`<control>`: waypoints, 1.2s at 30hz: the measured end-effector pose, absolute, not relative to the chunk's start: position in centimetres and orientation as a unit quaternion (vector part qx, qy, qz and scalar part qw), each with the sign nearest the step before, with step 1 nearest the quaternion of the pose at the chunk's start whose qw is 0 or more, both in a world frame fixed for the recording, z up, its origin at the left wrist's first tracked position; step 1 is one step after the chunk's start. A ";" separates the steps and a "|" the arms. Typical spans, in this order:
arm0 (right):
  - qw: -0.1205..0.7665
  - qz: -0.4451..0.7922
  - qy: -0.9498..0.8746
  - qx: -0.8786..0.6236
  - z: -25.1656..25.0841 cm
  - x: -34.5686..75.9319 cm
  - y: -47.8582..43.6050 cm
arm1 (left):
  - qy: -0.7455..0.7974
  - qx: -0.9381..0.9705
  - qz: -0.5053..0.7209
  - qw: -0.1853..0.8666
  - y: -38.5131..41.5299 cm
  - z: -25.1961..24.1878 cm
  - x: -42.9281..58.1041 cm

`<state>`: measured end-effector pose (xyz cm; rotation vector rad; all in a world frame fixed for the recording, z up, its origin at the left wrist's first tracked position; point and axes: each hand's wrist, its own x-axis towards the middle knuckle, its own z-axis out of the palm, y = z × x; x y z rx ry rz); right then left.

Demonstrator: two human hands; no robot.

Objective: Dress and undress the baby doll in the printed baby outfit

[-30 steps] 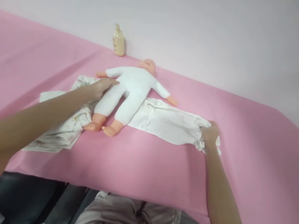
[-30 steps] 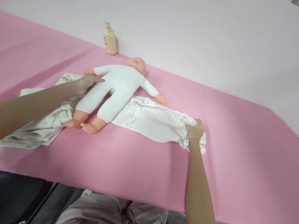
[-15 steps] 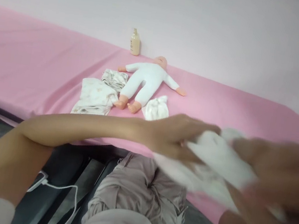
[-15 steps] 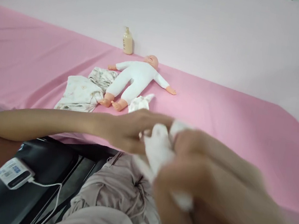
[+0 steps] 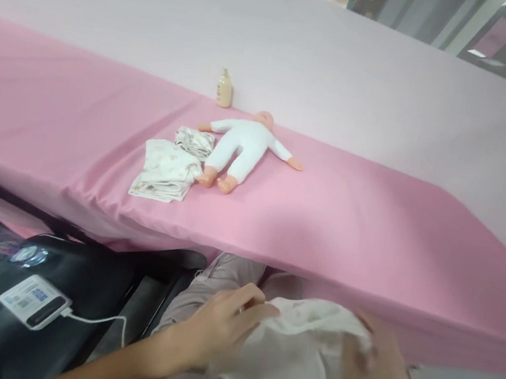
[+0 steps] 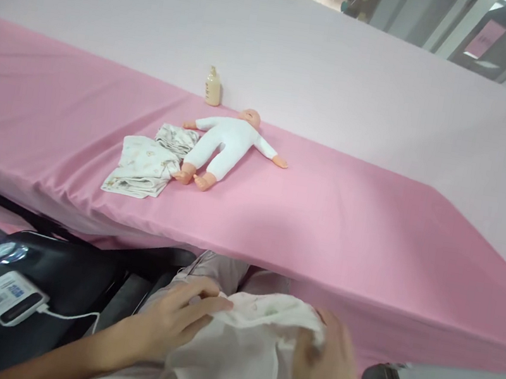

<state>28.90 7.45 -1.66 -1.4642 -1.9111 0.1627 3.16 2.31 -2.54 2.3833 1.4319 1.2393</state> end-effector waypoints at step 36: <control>0.442 0.037 -0.809 -0.386 -3.3 22.7 8.1 | 0.646 0.721 0.207 0.143 2.2 1.5 -2.4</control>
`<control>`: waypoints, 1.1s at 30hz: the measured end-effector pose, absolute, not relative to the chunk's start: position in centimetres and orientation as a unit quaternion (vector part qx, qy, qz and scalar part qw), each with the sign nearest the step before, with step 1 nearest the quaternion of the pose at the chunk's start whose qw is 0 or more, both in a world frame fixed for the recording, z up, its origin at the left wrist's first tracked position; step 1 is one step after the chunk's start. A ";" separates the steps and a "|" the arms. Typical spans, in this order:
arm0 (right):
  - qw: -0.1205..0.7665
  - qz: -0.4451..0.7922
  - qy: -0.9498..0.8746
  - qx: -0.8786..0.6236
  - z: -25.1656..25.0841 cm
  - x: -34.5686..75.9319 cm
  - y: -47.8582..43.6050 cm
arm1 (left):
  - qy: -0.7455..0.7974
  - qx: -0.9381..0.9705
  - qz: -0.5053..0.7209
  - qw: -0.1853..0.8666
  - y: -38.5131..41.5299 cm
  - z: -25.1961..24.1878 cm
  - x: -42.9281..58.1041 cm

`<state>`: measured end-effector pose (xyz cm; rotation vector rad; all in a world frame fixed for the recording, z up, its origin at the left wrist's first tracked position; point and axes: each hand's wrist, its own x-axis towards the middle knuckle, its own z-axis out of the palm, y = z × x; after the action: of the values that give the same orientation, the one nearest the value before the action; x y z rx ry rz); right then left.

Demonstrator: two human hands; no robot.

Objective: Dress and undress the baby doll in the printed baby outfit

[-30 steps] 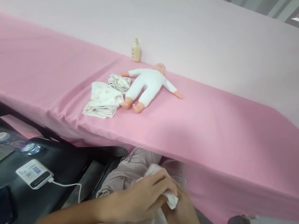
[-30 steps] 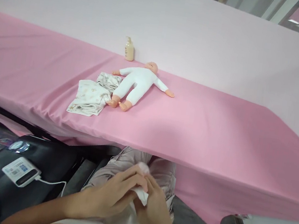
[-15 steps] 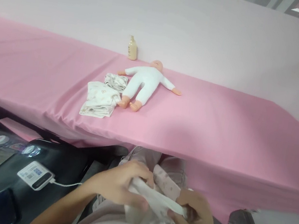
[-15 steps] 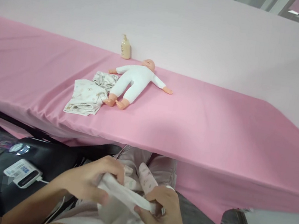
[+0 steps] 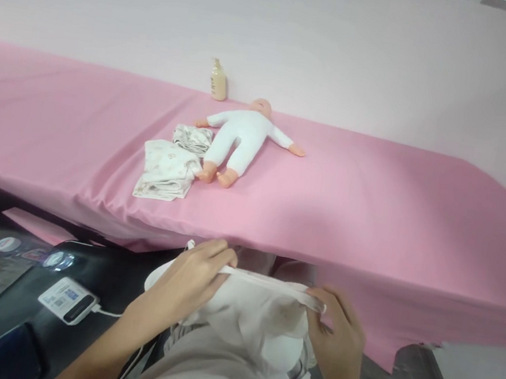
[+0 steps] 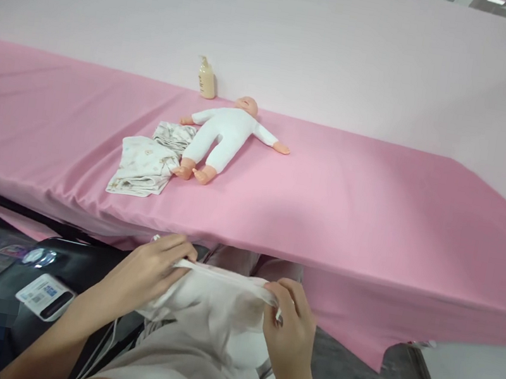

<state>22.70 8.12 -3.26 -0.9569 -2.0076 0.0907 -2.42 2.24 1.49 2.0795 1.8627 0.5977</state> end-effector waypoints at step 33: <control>0.211 0.203 -0.808 -0.512 -5.1 22.8 8.9 | 0.631 0.743 0.174 0.144 4.9 -3.1 -3.5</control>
<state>22.81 8.90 -5.08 -1.4213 -2.2437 0.5649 -3.48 4.89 -3.08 2.1408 1.8180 0.5031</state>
